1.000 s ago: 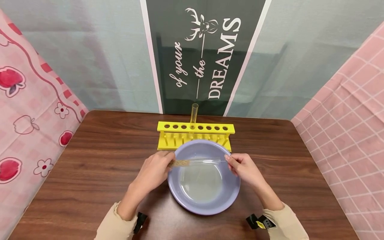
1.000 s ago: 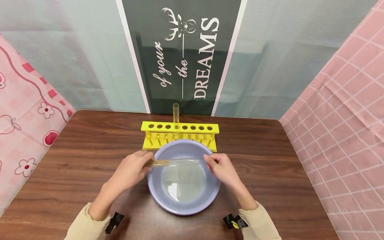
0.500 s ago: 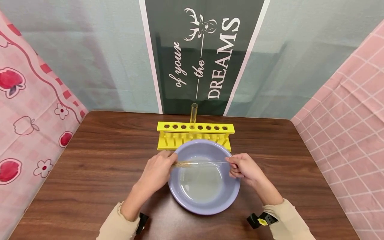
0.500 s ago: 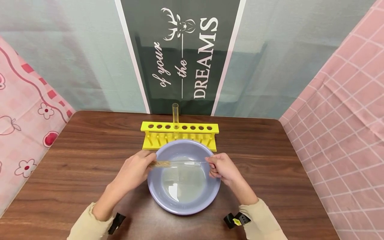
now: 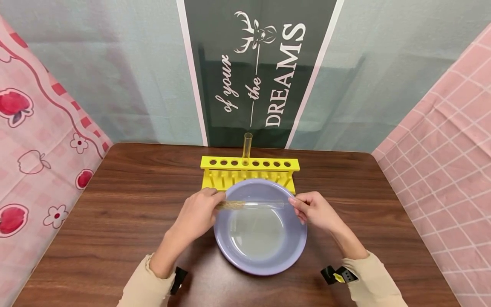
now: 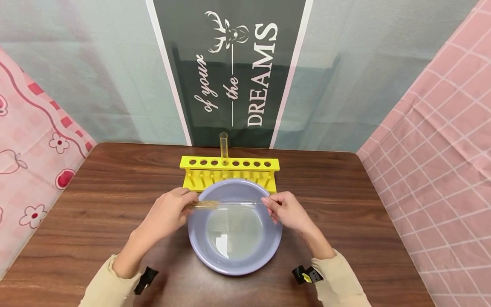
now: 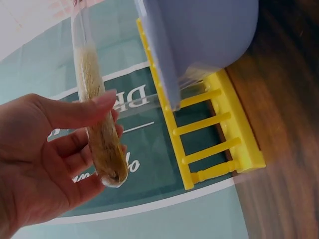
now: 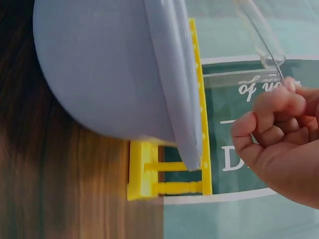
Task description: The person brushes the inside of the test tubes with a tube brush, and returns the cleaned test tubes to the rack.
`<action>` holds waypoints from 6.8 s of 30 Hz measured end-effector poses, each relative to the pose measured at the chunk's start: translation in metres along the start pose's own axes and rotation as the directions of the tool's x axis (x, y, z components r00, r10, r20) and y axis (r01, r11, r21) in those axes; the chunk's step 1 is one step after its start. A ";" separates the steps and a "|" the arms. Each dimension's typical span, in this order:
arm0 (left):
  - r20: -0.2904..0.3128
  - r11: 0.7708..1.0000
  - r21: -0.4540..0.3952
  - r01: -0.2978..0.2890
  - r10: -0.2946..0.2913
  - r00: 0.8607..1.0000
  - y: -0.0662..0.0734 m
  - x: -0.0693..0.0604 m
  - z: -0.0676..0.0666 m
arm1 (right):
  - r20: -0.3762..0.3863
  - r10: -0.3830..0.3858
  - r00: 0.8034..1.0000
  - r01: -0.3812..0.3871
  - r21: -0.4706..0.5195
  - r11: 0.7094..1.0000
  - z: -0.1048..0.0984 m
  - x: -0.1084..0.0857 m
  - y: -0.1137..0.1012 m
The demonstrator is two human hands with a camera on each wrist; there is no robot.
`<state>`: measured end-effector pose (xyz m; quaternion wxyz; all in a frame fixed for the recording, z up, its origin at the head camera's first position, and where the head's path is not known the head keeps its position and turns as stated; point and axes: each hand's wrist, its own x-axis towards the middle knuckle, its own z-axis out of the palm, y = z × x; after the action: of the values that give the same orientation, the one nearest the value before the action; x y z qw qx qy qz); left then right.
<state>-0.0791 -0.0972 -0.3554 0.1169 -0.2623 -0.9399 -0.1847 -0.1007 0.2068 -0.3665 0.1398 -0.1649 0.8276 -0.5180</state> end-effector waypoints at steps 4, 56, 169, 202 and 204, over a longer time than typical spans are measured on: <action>0.048 0.997 -0.078 -0.011 0.015 0.999 -0.005 0.003 -0.006 | -0.048 -0.155 0.987 0.146 -0.150 0.978 0.002 -0.001 0.003; -0.079 1.000 -0.005 0.002 -0.002 0.997 -0.008 0.003 0.004 | -0.056 0.014 0.998 -0.004 0.171 0.985 -0.005 -0.002 0.004; -0.003 0.999 0.036 0.041 -0.041 0.999 -0.021 -0.011 0.016 | -0.221 -0.170 0.960 0.131 -0.180 0.975 -0.013 -0.016 0.021; 0.001 0.998 0.018 0.054 -0.054 0.999 -0.029 -0.018 0.009 | -0.153 0.111 0.982 -0.053 0.343 0.938 -0.018 -0.026 0.018; -0.023 0.998 0.036 0.053 -0.052 0.998 -0.029 -0.019 0.010 | -0.095 0.115 0.989 -0.059 0.459 0.886 -0.018 -0.026 0.018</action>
<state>-0.0800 -0.1251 -0.3789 0.1274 -0.2332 -0.9483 -0.1735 -0.0870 0.2400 -0.3737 0.1479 -0.0588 0.6967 -0.6995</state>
